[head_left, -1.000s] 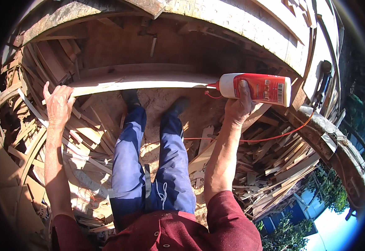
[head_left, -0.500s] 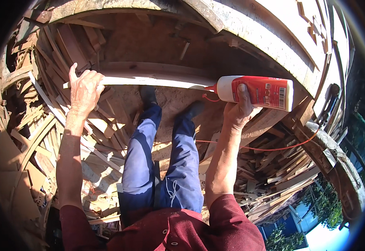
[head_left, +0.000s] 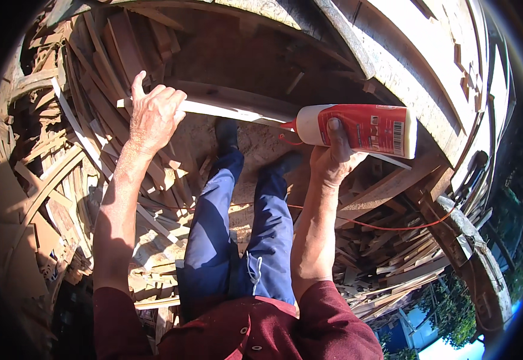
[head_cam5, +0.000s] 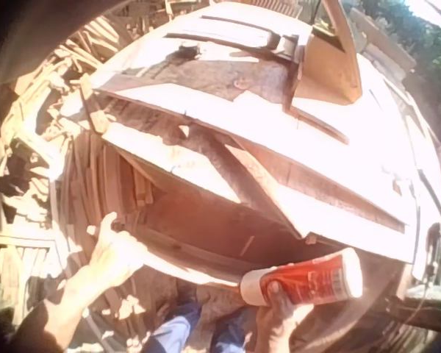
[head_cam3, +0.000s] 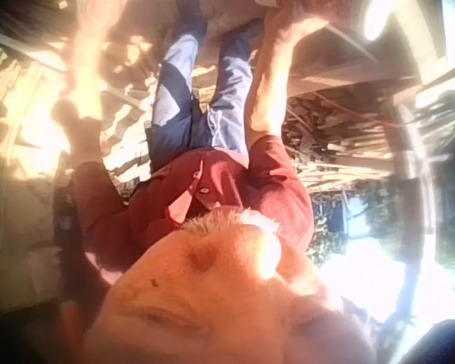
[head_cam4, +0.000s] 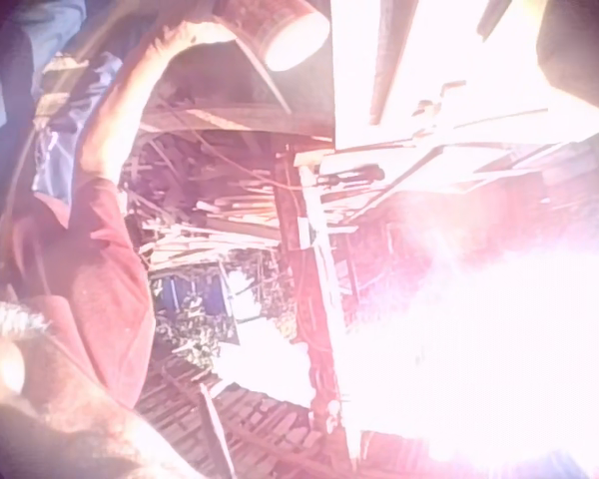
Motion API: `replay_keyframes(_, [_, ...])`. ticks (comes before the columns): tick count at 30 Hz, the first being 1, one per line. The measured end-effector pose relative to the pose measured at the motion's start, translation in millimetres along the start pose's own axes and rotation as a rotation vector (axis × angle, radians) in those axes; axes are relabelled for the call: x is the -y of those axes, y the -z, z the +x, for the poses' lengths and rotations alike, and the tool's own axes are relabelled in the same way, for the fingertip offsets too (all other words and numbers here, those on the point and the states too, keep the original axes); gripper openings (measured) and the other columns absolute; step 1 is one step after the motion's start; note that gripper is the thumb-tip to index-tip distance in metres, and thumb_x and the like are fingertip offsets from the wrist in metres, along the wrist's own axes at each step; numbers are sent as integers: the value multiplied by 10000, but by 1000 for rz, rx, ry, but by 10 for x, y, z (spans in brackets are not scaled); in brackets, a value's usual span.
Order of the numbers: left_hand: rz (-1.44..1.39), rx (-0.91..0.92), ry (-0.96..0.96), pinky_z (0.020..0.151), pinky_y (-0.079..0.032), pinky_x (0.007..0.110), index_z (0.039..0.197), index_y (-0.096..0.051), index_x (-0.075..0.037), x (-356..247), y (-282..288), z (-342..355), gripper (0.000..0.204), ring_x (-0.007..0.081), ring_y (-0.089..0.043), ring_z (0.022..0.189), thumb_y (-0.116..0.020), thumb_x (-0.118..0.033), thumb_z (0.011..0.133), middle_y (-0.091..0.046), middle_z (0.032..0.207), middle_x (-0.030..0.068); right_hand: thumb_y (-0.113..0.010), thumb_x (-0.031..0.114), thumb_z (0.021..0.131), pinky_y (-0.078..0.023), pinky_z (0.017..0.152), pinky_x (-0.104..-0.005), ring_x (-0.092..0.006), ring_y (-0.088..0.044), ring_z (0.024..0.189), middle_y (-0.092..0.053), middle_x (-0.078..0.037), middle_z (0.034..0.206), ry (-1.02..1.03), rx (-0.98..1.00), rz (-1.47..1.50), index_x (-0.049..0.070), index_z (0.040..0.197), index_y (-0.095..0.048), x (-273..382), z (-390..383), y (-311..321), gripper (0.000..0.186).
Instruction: The person applies wood glue to the edge of a curved wooden board and attaches it to a wooden frame using a pneumatic nail gun.
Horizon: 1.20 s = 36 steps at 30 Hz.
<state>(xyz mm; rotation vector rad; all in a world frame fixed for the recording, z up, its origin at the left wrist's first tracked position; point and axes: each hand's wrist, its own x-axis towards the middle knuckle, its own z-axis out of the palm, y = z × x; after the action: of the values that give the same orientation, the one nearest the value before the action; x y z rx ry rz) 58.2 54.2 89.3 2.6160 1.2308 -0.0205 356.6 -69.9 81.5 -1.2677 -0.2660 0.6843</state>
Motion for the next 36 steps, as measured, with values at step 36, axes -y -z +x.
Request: replay_keyframes(36, [276,105,-317,1198,-124,728,1549,-416,-138,-1897,-362,448,748,254,-547,1211,-642,-45,842,-585,1093,72,-781,88,796,-537,1001,-483,-305,-660,1123,-663,-174,1175,452,-436,-337,-13,1265,-542,1815,757,3060,536])
